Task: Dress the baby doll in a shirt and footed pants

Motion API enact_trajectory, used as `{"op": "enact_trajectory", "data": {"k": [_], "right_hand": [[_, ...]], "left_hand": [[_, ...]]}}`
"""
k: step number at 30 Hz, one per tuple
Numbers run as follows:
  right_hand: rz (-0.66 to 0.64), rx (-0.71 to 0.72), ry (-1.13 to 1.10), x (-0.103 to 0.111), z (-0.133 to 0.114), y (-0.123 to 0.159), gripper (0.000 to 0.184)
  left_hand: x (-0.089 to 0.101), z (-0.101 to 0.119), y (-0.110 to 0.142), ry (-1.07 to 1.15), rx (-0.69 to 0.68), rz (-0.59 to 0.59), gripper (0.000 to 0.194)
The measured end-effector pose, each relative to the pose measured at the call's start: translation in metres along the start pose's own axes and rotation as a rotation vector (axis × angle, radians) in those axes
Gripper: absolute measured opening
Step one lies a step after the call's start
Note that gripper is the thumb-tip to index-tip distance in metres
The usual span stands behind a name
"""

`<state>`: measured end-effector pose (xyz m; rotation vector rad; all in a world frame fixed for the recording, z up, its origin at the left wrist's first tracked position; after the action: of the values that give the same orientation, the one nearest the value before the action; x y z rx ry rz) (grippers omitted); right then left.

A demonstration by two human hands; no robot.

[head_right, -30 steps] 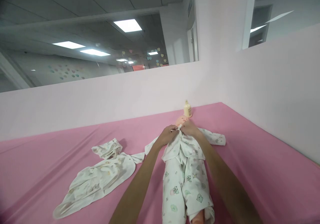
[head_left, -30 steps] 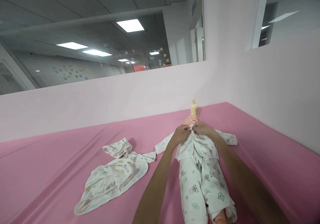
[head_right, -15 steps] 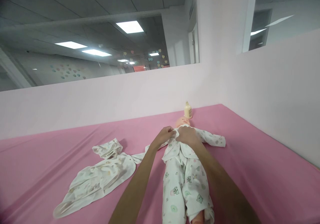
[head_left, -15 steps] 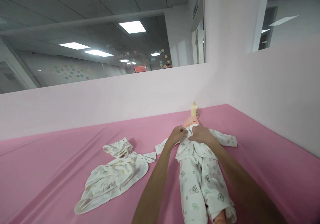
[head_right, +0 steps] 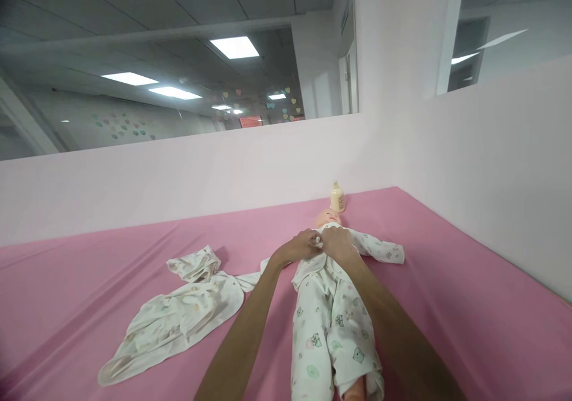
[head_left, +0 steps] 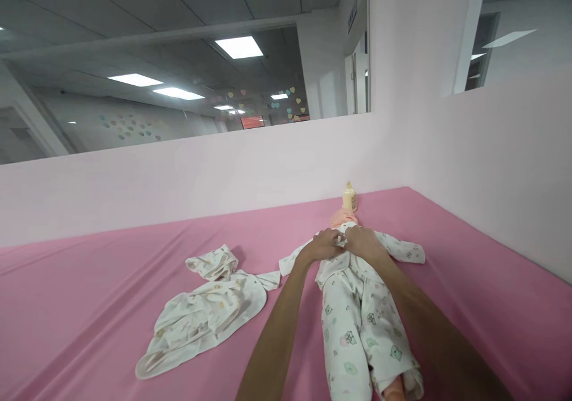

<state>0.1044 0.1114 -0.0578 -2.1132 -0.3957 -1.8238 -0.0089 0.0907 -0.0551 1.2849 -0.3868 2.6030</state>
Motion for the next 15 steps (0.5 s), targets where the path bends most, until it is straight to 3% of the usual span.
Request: {"op": "enact_trajectory", "data": {"k": [8, 15], "right_hand": [[-0.001, 0.041, -0.024, 0.005, 0.003, -0.001, 0.021], [-0.007, 0.024, -0.359, 0.023, 0.006, 0.004, 0.017]], "left_hand": [[-0.006, 0.003, -0.004, -0.215, 0.033, -0.033, 0.006], [-0.001, 0.009, -0.006, -0.146, -0.054, -0.002, 0.017]]}}
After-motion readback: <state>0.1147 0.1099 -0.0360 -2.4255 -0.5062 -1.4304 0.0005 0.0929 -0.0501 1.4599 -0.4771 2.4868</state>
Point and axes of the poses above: each hand's wrist, its own y-axis away from the middle knuckle, its own x-axis out of the back of the hand, z = x × y, the point moved 5 cm from there along -y, towards the middle knuckle, and after that the axes turned 3 degrees about -z, right-handed, at the moved point
